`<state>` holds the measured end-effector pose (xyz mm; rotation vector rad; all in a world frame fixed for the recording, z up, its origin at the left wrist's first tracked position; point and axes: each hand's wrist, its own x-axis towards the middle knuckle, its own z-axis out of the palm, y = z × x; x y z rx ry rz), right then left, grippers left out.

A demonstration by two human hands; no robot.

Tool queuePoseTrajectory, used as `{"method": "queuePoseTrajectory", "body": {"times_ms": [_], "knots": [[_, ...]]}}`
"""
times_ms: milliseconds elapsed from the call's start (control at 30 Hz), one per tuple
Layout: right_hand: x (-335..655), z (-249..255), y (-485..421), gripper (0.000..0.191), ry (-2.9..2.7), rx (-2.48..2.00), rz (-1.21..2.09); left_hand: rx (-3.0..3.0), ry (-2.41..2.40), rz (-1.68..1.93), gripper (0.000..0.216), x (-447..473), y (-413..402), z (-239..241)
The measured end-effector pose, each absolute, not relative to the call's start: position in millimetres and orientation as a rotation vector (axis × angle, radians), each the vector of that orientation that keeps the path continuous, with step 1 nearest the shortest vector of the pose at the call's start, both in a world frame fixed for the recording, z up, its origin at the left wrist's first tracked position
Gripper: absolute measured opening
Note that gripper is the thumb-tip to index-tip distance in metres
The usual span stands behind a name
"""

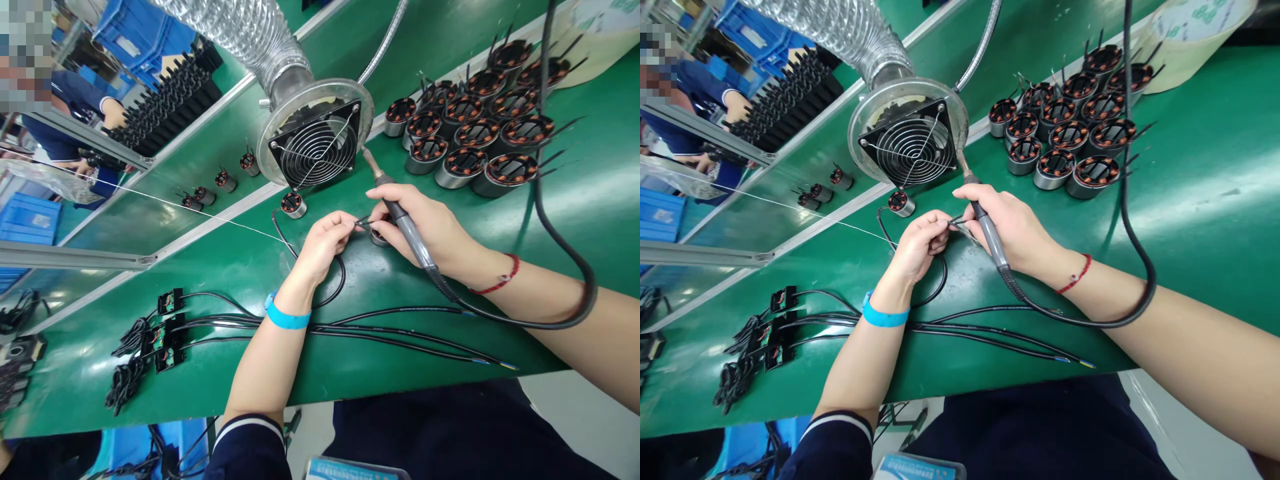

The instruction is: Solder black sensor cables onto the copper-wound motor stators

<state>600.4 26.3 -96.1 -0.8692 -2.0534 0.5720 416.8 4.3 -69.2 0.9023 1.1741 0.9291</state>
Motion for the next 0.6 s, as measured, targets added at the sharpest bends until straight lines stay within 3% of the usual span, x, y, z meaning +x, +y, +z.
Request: {"method": "queuePoseTrajectory", "body": {"times_ms": [600], "knots": [[598.7,-97.6,27.7,0.032,-2.130,-0.796,0.352,1.098,1.140,0.957,0.030,412.4,5.3,-77.6]]}}
